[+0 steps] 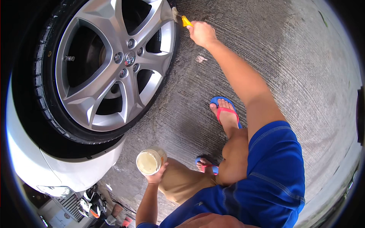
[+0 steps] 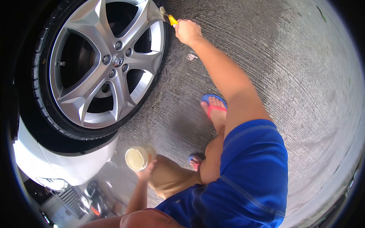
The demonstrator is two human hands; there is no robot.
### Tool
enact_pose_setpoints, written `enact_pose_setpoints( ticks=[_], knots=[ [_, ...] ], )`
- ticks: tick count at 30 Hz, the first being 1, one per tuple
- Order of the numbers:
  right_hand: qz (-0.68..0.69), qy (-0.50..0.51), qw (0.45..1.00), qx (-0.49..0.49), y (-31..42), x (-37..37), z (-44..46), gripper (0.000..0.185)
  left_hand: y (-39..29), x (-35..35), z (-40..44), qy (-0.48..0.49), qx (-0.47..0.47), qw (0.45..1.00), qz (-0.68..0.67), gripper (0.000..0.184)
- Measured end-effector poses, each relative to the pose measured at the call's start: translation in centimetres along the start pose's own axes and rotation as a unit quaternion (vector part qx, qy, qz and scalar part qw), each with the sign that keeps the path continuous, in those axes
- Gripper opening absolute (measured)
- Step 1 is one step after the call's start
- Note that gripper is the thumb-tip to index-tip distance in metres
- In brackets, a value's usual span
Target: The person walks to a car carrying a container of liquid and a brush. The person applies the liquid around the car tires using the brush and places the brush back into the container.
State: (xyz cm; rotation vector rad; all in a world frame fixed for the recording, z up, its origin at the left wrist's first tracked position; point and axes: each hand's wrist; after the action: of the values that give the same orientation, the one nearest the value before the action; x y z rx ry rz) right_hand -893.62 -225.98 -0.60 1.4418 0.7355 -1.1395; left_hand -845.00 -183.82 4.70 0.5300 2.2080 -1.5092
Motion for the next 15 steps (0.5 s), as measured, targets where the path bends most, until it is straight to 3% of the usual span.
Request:
enact_pose_setpoints(
  ticks=[4, 8, 15],
  knots=[
    [-0.048, 0.103, 0.993, 0.014, -0.2, 0.9, -1.2, 0.033, 0.0, -0.1, 0.1, -0.003, -0.007, 1.000, -0.010, 0.116],
    [-0.091, 0.102, 0.991, 0.008, 0.1, -2.1, 0.6, 0.030, -0.4, -0.1, 0.0, -0.008, -0.007, 1.000, -0.004, 0.117],
    [-0.087, -0.192, 0.977, -0.014, 4.8, -13.0, 4.8, 0.034, 0.5, -0.3, 0.3, -0.010, 0.013, 0.999, 0.033, 0.110]
  ],
)
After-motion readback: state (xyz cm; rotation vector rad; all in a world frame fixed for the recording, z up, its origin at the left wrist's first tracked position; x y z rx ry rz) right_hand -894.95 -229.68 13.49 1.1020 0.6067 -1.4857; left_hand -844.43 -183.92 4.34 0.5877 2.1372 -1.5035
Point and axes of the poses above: each hand's wrist, its own z-axis towards the middle knuckle, its own x-axis out of the palm, y = z × x, and after that the axes turned 14 degrees about -z, right-handed
